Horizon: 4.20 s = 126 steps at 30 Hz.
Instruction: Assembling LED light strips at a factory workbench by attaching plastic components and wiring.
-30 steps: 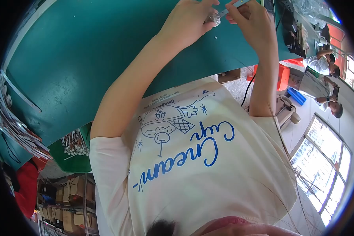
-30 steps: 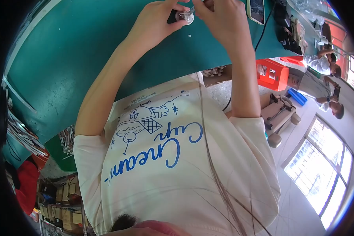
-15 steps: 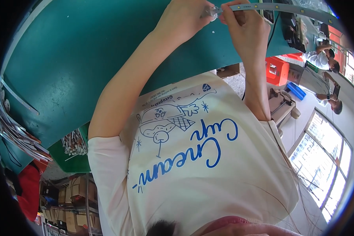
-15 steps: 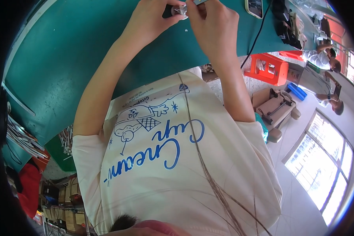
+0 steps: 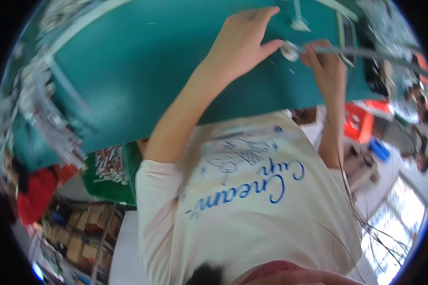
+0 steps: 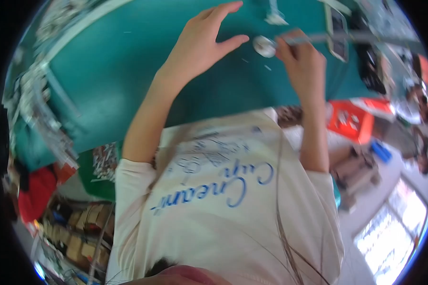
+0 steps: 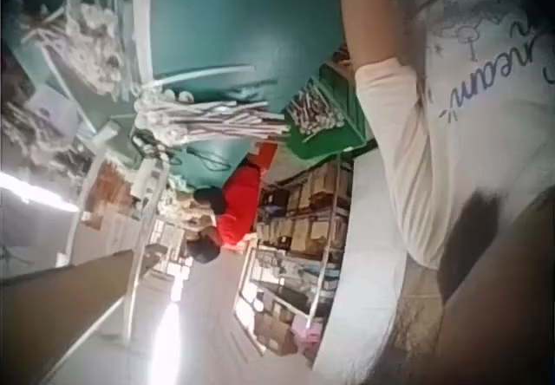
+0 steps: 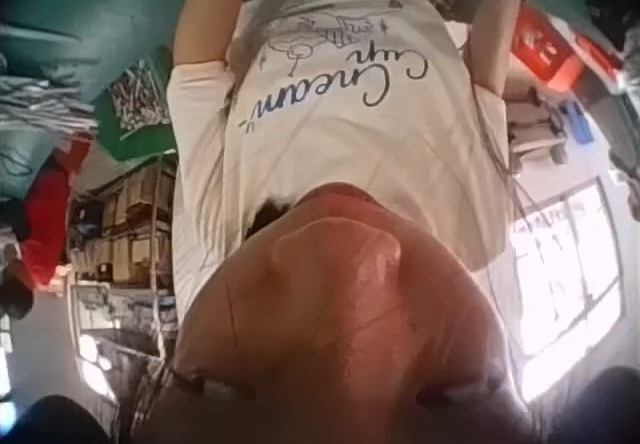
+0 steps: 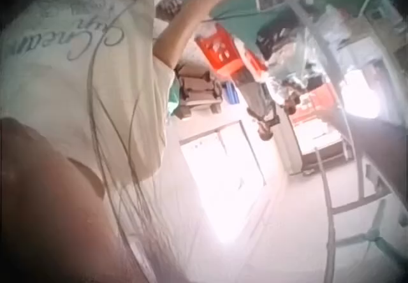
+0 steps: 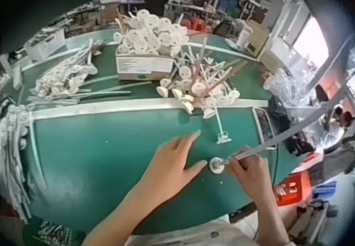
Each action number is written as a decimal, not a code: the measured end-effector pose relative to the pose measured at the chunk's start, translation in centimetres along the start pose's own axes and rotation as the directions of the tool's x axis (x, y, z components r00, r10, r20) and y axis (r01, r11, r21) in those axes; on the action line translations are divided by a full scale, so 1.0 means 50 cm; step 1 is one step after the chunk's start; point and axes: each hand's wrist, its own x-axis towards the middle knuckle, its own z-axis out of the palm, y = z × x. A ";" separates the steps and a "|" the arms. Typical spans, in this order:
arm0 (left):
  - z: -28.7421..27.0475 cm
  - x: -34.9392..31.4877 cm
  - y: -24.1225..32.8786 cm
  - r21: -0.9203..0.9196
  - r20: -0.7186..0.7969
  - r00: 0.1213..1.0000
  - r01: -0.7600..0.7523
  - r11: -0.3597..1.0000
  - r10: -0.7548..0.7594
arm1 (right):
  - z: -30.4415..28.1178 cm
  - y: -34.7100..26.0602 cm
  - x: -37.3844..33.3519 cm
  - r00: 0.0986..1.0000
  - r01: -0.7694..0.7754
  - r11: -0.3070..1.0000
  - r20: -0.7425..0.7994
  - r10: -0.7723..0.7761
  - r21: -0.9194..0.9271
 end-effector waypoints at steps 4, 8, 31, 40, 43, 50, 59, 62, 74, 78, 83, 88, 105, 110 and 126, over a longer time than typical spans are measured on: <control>-0.197 -0.076 -0.061 0.351 -0.314 0.947 0.184 0.918 -0.070 | -0.040 0.069 0.049 0.997 0.017 0.975 0.069 -0.033 0.221; -0.407 -0.266 -0.225 0.627 -0.607 0.707 0.707 0.327 -0.363 | -0.096 0.044 0.214 0.989 0.065 0.953 0.110 -0.102 0.295; 0.035 -0.051 0.128 -0.738 0.139 0.897 0.376 0.560 -0.419 | 0.119 -0.067 0.056 0.949 0.119 0.666 0.112 -0.294 0.737; 0.078 -0.029 -0.014 -0.002 0.185 0.941 0.289 0.957 -0.283 | 0.036 0.008 0.007 0.969 0.098 0.632 0.072 -0.238 0.769; 0.094 -0.026 -0.013 -0.068 0.172 0.964 0.217 0.974 -0.203 | 0.043 0.011 0.009 0.959 0.209 0.780 0.032 -0.281 0.589; 0.112 -0.032 -0.017 -0.176 0.136 0.965 0.248 0.953 -0.226 | 0.049 0.027 0.019 0.996 -0.048 0.776 0.087 -0.009 0.628; 0.117 -0.039 -0.021 -0.162 0.097 0.974 0.219 0.962 -0.206 | 0.040 0.026 0.026 0.995 -0.022 0.785 0.089 -0.043 0.619; 0.116 -0.039 -0.024 -0.115 0.084 0.989 0.132 0.985 -0.122 | 0.037 0.023 0.031 0.992 0.010 0.829 0.099 -0.079 0.560; 0.115 -0.039 -0.029 -0.127 0.083 0.990 0.121 0.984 -0.111 | 0.014 -0.016 0.048 0.966 0.169 0.959 0.155 -0.207 0.226; 0.116 -0.039 -0.027 -0.148 0.081 0.989 0.133 0.980 -0.122 | 0.007 -0.032 0.054 0.942 0.275 0.957 0.171 -0.287 0.093; 0.116 -0.039 -0.029 -0.142 0.087 0.988 0.143 0.980 -0.131 | 0.001 -0.024 0.075 0.909 0.348 0.937 0.238 -0.342 0.018; 0.119 -0.039 -0.031 -0.176 0.084 0.989 0.135 0.975 -0.121 | 0.008 -0.003 0.069 0.940 0.217 0.936 0.201 -0.277 0.276; 0.112 -0.041 -0.033 -0.116 0.109 0.985 0.149 0.982 -0.137 | 0.003 -0.038 0.058 0.894 0.411 0.907 0.158 -0.420 0.087; 0.110 -0.038 -0.030 -0.136 0.104 0.987 0.137 0.981 -0.123 | 0.026 -0.003 0.047 0.929 0.340 0.910 0.066 -0.365 0.237; 0.076 -0.014 -0.008 -0.146 0.195 0.951 0.271 0.951 -0.241 | -0.007 -0.055 0.071 0.884 0.403 0.906 0.199 -0.422 0.133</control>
